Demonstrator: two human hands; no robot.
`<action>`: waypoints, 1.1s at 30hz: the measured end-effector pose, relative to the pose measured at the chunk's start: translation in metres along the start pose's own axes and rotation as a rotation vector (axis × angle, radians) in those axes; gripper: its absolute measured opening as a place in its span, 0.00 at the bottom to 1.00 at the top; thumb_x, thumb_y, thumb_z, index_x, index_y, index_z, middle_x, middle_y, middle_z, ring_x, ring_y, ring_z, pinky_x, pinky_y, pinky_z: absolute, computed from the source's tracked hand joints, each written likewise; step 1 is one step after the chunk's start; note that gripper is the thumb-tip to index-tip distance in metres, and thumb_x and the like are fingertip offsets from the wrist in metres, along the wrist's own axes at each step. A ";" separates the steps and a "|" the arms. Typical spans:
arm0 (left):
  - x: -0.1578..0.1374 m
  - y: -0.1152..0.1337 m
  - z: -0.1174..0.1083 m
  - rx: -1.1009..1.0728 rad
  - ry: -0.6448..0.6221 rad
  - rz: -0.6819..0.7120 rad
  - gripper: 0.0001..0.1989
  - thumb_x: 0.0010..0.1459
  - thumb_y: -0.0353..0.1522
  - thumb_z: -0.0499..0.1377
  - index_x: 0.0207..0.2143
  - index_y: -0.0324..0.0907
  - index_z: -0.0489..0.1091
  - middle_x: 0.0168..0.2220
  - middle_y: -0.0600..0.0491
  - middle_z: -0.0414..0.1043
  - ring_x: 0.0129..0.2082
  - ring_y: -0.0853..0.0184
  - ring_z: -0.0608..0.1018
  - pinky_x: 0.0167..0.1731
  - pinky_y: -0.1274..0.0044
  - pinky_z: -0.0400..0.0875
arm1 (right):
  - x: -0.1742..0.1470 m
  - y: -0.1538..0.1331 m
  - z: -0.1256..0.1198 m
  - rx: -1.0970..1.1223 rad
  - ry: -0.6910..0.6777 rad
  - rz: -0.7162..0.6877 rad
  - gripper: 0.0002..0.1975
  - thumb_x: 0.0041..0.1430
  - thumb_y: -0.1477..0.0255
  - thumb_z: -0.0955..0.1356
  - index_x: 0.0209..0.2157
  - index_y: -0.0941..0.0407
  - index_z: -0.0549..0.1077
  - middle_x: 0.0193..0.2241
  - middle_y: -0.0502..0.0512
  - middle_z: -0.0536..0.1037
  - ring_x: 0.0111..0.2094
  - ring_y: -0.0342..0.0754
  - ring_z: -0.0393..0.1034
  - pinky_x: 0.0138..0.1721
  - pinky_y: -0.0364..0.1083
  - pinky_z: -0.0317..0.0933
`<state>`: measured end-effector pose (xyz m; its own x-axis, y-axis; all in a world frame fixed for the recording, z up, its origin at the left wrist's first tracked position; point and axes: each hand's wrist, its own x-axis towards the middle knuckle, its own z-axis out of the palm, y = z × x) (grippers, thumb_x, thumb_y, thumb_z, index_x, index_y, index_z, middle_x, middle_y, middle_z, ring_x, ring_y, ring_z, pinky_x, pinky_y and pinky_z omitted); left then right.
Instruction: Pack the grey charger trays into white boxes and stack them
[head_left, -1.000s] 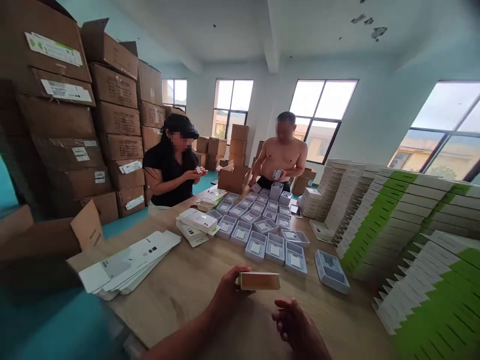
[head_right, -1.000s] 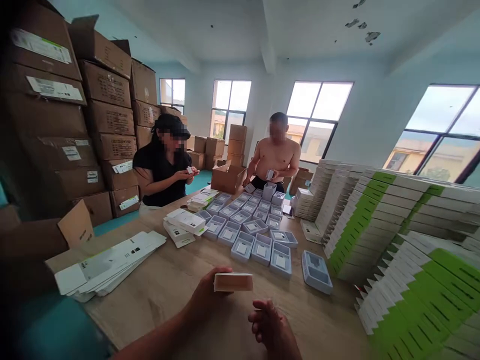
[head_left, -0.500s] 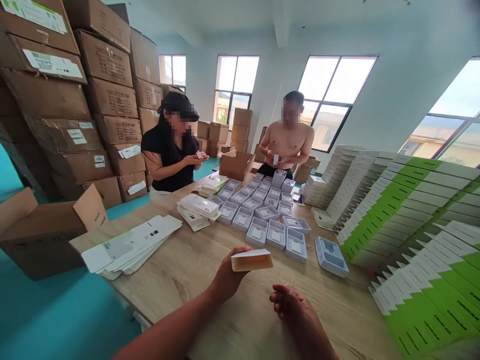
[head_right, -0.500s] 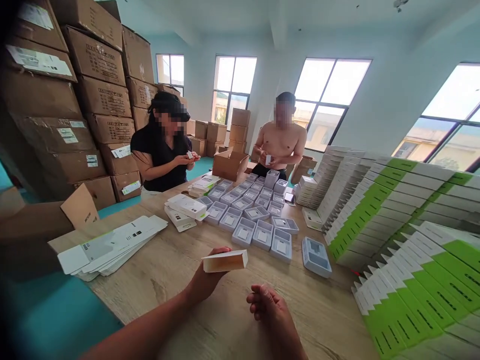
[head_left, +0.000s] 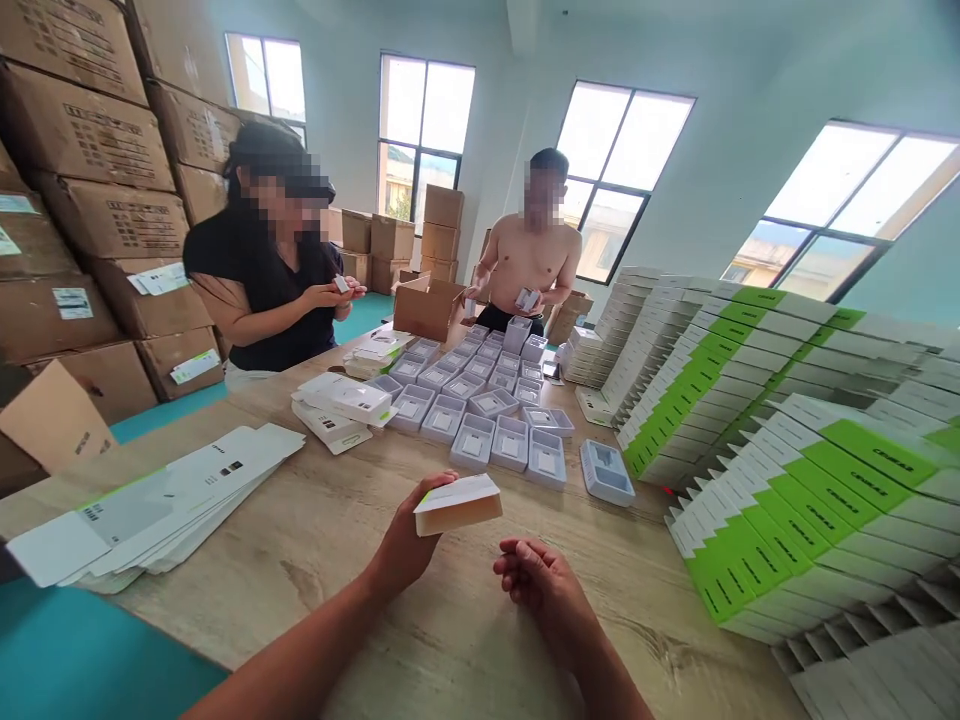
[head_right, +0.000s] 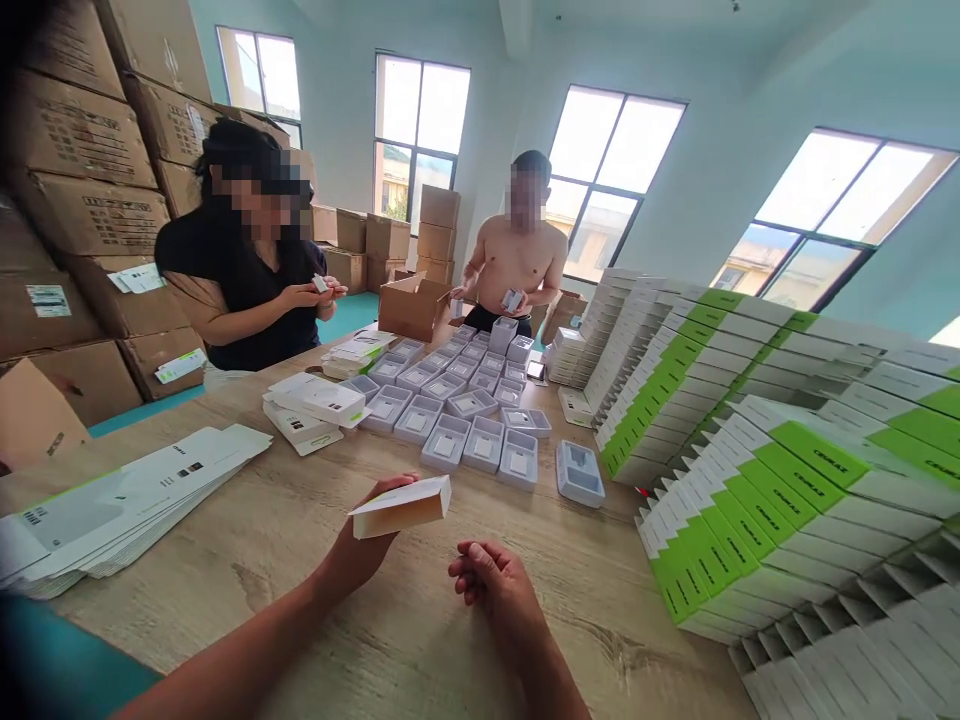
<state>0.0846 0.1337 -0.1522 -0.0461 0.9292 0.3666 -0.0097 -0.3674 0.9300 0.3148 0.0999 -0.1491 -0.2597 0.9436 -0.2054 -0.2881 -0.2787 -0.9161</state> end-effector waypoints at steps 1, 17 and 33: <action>0.000 0.002 0.000 0.013 -0.009 -0.023 0.21 0.55 0.36 0.67 0.51 0.42 0.73 0.54 0.43 0.76 0.55 0.54 0.76 0.57 0.67 0.68 | 0.000 0.000 0.001 -0.004 -0.004 -0.004 0.26 0.51 0.52 0.77 0.39 0.60 0.78 0.31 0.58 0.82 0.27 0.42 0.71 0.27 0.41 0.57; 0.000 0.020 0.003 -0.131 -0.233 -0.285 0.25 0.52 0.48 0.68 0.45 0.40 0.77 0.43 0.45 0.84 0.42 0.50 0.84 0.41 0.65 0.81 | 0.013 0.013 0.000 -0.172 -0.023 -0.171 0.29 0.44 0.52 0.79 0.42 0.57 0.76 0.27 0.48 0.76 0.23 0.40 0.62 0.23 0.39 0.53; -0.001 0.011 0.006 -0.203 -0.337 -0.266 0.24 0.55 0.50 0.66 0.45 0.41 0.75 0.43 0.44 0.82 0.44 0.50 0.82 0.42 0.65 0.79 | 0.012 0.009 0.009 -0.292 -0.146 -0.251 0.23 0.53 0.50 0.74 0.30 0.58 0.82 0.26 0.53 0.78 0.25 0.42 0.63 0.28 0.42 0.57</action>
<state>0.0910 0.1291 -0.1420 0.3108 0.9407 0.1359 -0.1736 -0.0843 0.9812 0.3008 0.1068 -0.1563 -0.3491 0.9346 0.0688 -0.0912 0.0391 -0.9951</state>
